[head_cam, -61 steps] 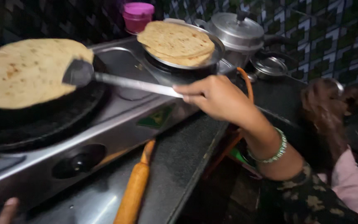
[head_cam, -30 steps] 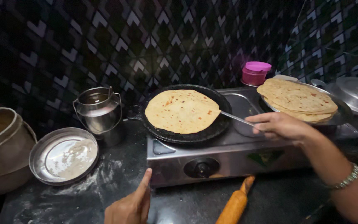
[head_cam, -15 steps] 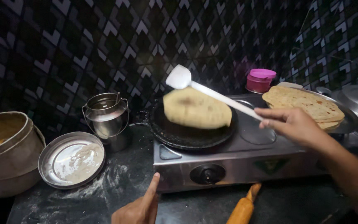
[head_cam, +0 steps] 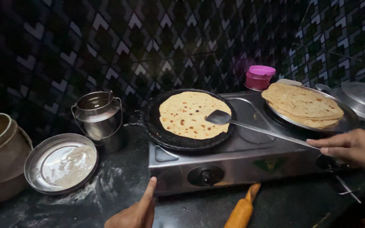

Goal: The person shapes dough balls into flat rounds, rolls them out with a rolling pin, and cooks them on a flat griddle. They flip the flatbreads with a spatula and apply oil with a brush during cooking, then stack the cooked flatbreads on a plate.

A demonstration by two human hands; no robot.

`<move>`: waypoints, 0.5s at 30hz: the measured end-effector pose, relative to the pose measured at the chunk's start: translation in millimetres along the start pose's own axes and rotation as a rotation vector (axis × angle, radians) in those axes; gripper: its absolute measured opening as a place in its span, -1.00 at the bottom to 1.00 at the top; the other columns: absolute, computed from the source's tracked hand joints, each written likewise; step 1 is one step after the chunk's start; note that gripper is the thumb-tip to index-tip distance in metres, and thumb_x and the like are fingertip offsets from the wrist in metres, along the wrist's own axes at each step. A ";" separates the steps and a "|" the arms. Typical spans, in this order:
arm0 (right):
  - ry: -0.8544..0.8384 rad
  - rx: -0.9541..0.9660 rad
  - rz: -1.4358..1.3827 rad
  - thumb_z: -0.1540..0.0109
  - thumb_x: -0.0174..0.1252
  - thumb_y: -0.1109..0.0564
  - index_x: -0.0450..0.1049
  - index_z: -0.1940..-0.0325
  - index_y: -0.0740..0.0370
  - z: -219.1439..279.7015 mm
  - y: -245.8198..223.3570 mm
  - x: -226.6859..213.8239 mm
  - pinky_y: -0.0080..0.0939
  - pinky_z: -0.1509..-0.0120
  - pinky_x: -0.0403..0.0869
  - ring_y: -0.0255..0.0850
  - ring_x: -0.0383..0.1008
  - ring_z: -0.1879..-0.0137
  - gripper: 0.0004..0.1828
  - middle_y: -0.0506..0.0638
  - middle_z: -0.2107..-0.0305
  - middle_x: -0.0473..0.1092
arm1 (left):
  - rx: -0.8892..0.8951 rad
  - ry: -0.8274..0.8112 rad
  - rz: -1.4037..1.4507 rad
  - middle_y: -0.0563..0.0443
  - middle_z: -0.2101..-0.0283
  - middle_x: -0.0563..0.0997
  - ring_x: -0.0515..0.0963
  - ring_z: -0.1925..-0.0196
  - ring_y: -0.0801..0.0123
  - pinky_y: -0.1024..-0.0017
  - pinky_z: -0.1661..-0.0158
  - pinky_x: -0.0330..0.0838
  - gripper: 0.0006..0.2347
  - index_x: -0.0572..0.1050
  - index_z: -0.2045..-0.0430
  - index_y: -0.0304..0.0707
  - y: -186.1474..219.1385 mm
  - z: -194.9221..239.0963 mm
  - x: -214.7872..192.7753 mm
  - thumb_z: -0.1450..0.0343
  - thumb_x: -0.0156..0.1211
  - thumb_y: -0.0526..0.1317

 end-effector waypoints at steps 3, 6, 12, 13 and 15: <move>0.103 -0.045 0.008 -0.29 0.20 -0.04 0.55 -0.21 -0.41 -3.2 9.6 -5.7 -0.18 0.11 0.65 -0.23 0.54 0.38 -0.61 -0.05 0.31 0.64 | -0.007 -0.026 0.004 0.07 0.90 0.34 0.27 0.98 0.45 0.30 0.86 0.10 -0.51 0.58 -0.09 0.07 3.6 1.3 2.9 -0.22 0.34 -0.30; 0.307 -0.154 -0.021 -0.26 0.24 -0.04 0.61 -0.15 -0.29 -1.0 17.9 -19.6 -0.16 -0.07 0.61 -0.29 0.68 0.18 -0.64 -0.02 0.21 0.66 | -0.006 -0.038 -0.028 0.06 0.89 0.36 0.28 0.96 0.38 0.27 0.87 0.11 -0.51 0.60 -0.07 0.03 7.3 0.3 4.0 -0.19 0.37 -0.30; 0.215 0.012 0.060 -0.28 0.20 -0.05 0.57 -0.19 -0.39 -0.4 52.9 -7.7 -0.14 -0.05 0.65 -0.24 0.70 0.18 -0.62 -0.07 0.24 0.65 | 0.000 0.004 -0.006 0.07 0.85 0.42 0.35 0.95 0.46 0.31 0.82 0.18 -0.60 0.63 0.02 -0.09 6.3 4.0 -2.3 -0.22 0.39 -0.26; 0.174 0.006 0.030 -0.31 0.19 -0.04 0.58 -0.23 -0.34 0.4 46.6 -6.6 -0.13 0.04 0.63 -0.21 0.65 0.23 -0.61 0.01 0.29 0.60 | -0.007 -0.005 -0.010 0.06 0.83 0.43 0.35 0.96 0.44 0.31 0.83 0.19 -0.60 0.64 0.02 -0.09 4.7 3.9 -1.4 -0.22 0.39 -0.26; 0.088 -0.013 -0.034 -0.35 0.18 -0.02 0.62 -0.32 -0.24 7.9 26.4 -13.0 -0.11 0.22 0.60 -0.13 0.58 0.33 -0.57 0.18 0.39 0.51 | 0.018 0.024 -0.019 0.06 0.85 0.45 0.37 0.93 0.40 0.28 0.81 0.21 -0.61 0.64 0.04 -0.09 5.3 3.3 -4.9 -0.21 0.39 -0.25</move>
Point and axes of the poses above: each hand's wrist, its own z-axis away from the middle knuckle, its own x-axis out of the palm, y = z × x, the point moved 10 cm from there along -z, towards the middle knuckle
